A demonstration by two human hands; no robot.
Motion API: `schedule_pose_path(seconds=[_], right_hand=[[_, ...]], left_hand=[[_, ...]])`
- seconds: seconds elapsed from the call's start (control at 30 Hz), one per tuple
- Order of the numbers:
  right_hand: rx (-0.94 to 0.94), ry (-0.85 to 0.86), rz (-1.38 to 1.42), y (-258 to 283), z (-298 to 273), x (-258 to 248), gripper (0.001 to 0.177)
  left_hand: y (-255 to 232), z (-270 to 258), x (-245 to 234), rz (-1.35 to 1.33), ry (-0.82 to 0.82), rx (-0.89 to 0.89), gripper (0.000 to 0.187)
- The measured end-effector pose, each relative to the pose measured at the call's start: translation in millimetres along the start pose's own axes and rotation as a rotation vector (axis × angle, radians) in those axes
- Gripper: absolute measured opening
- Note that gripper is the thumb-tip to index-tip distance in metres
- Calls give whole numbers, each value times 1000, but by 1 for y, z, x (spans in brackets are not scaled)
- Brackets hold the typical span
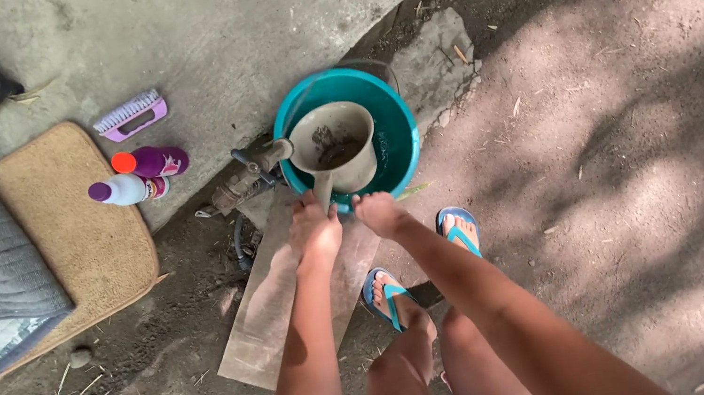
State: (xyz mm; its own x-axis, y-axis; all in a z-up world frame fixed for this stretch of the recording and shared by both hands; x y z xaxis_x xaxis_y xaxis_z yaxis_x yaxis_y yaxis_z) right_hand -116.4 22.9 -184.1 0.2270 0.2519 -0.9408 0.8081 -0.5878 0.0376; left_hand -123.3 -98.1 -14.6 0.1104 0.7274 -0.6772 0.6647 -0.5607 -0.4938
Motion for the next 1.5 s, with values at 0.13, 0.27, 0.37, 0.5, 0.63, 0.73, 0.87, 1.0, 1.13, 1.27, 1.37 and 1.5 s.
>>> schedule_pose_path(seconds=[0.13,0.27,0.37,0.5,0.63,0.73,0.87,1.0,1.13,1.27,1.37,1.5], right_hand=[[116,-95,99,-25,-12,-59,34],[345,-249,178,-61,-19,-93,37],[509,-253,313,-98,-46,-84,31],[672,-189,593,-170,-87,-65,18],[795,-207,679,-253,-155,-61,21],[940,-314,745,-336,-214,-61,21],[1260,-474,840,-430,-320,-75,21],[1577,-691,931,-527,-401,-78,22],[1531,-1058,981,-633,-464,-75,26],[1614,-1084,1098,-709,-496,-76,26],[1573,-1229,1237,-739,-506,-79,23],[1509,-1314,1409,-744,-507,-60,26]], left_hand=[[-19,-13,-6,41,69,-3,49],[-73,-20,-21,37,65,86,58],[-99,-19,0,30,50,170,60],[-146,-16,24,-59,29,177,59],[-186,-20,65,-130,-34,291,51],[-230,-21,110,-421,60,255,37],[-297,-50,182,-690,191,109,33],[-379,-69,229,-759,208,108,29],[-452,-74,271,-868,292,132,29],[-544,-94,282,-1038,296,171,28],[-597,-108,284,-1146,280,245,36],[-634,-126,274,-1129,264,337,38]])
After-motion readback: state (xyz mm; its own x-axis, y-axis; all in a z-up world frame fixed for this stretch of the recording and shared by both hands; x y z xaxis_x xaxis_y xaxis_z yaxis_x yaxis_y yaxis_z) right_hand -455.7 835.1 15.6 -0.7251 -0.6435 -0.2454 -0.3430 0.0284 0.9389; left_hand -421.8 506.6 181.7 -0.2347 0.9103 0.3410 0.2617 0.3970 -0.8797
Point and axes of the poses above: each hand's wrist, its own z-axis towards the middle knuckle, its own x-axis out of the palm, y = z × x, the point moved 10 cm from there along z, towards the middle knuckle, and after that the axes turned 12 degrees about -z, right-handed, at the moved point
